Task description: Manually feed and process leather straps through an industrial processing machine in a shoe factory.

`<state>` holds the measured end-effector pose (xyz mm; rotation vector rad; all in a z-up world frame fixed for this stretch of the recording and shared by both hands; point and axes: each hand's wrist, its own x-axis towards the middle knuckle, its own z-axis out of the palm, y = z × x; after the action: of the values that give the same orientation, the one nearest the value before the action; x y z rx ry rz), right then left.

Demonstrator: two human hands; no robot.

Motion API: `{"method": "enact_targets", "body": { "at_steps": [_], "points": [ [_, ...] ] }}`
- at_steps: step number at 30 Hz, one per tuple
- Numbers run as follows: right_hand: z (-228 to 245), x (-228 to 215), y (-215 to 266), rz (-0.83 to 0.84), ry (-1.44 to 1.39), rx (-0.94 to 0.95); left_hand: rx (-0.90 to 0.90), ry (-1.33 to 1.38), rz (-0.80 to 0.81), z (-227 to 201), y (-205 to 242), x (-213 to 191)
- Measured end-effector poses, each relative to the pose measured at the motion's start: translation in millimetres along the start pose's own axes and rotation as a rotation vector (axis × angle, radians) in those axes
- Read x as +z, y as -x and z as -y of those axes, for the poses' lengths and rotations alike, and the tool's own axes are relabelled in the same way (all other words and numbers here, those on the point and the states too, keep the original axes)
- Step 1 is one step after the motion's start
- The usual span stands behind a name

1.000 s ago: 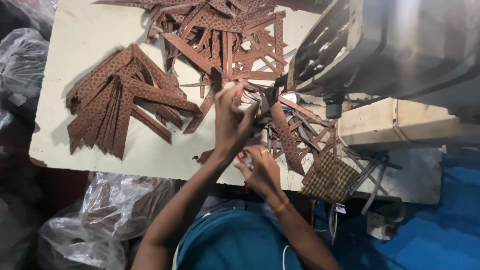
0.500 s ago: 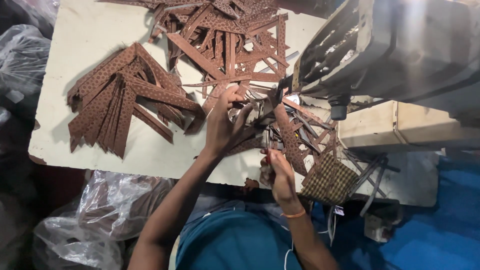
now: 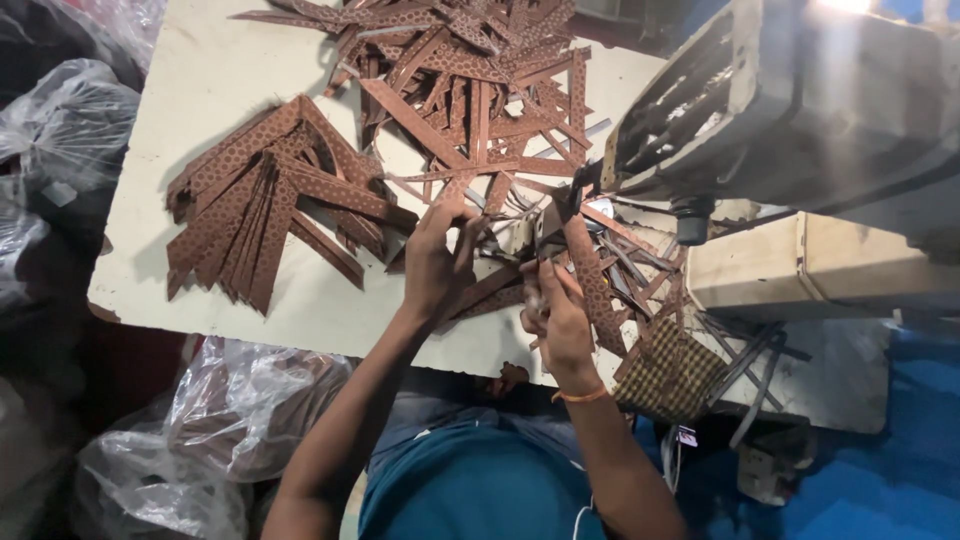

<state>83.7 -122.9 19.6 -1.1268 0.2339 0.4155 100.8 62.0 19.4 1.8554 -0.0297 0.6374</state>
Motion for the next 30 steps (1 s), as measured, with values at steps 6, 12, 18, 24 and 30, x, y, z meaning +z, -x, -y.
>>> {"method": "enact_targets", "body": {
  "at_steps": [6, 12, 18, 24, 30],
  "points": [
    [-9, -5, -28, 0.079, -0.045, -0.054, -0.002, -0.031, 0.044, 10, 9, -5],
    [-37, -31, -9, 0.009, 0.040, 0.035, -0.013, -0.003, -0.038, 23, -7, -21],
    [-58, -35, 9, -0.039, 1.087, -0.738, 0.386, -0.252, -0.210, -22, -116, -26],
    [6, 16, 48, -0.051, 0.981, -0.771, 0.197, -0.440, 0.659, -31, -104, 36],
    [47, 3, 29, -0.177, 1.340, -1.044, -0.497, 0.424, 0.606, -18, -38, 43]
  ]
}}
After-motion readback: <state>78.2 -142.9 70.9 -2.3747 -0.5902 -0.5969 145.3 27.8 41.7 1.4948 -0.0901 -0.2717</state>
